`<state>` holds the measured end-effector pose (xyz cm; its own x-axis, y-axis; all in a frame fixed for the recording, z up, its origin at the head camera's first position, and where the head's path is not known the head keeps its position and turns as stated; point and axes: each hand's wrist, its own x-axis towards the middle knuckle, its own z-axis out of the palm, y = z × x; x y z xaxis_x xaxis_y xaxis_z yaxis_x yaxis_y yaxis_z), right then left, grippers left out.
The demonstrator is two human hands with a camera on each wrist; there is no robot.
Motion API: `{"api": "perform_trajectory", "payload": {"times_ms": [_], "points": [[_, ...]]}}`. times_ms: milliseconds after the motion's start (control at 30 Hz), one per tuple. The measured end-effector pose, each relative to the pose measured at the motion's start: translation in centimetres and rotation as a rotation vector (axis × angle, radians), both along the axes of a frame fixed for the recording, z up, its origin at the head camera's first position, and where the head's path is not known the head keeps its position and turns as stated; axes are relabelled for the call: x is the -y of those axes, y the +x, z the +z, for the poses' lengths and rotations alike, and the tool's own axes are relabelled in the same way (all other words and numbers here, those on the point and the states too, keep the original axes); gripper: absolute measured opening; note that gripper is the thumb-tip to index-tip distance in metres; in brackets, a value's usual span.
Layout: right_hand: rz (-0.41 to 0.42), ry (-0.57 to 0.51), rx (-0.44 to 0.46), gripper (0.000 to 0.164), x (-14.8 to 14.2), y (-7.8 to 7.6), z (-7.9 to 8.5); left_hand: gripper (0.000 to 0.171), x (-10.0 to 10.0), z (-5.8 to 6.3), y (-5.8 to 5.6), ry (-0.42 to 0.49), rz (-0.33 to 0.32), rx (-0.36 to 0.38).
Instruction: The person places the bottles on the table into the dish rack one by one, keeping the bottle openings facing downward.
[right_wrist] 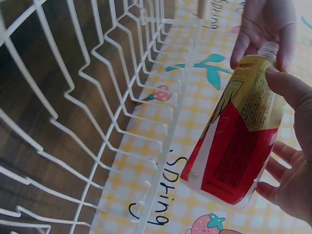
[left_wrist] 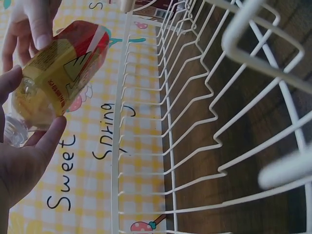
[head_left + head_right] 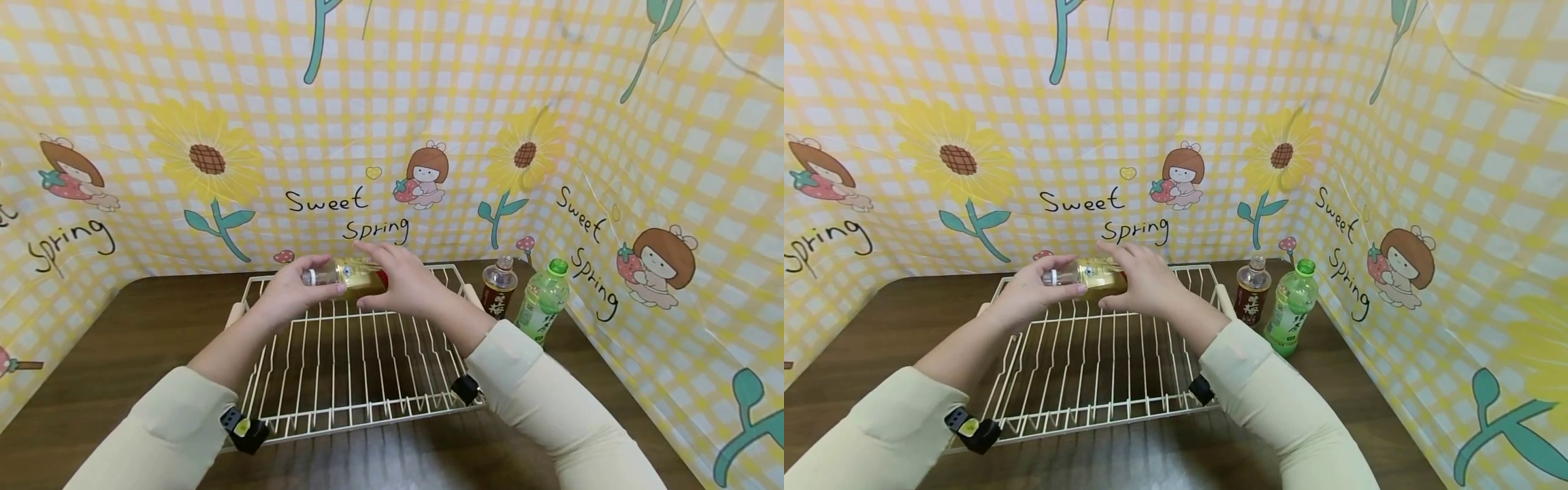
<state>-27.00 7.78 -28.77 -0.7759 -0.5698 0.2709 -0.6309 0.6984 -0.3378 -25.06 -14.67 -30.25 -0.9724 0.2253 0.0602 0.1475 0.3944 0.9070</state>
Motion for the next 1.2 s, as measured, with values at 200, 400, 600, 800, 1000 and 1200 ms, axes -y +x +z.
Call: {"api": "perform_trajectory", "payload": {"times_ms": [200, 400, 600, 800, 1000, 1200], "points": [[-0.066, -0.143, 0.052, 0.089, -0.4, 0.7, 0.7, 0.078, 0.8, 0.4, 0.3, 0.05, 0.058, -0.045], [-0.12, -0.299, 0.085, 0.083, -0.7, 1.5, 0.5, 0.078, 1.2, 0.8, 0.8, 0.071, 0.141, -0.073], [-0.198, -0.438, 0.161, 0.083, -0.7, 2.0, 0.2, 0.077, 1.5, 1.2, 1.2, 0.121, 0.167, -0.119], [-0.231, -0.575, 0.283, 0.091, -0.5, 2.1, -0.3, 0.075, 1.4, 1.5, 1.8, 0.192, 0.194, -0.146], [-0.218, -0.748, 0.437, 0.091, 0.2, 2.1, -0.9, 0.074, 0.5, 1.5, 2.4, 0.281, 0.227, -0.179], [-0.203, -0.923, 0.578, 0.095, 1.4, 2.1, -1.2, 0.075, -0.1, 0.9, 2.7, 0.269, 0.211, -0.175]]}}
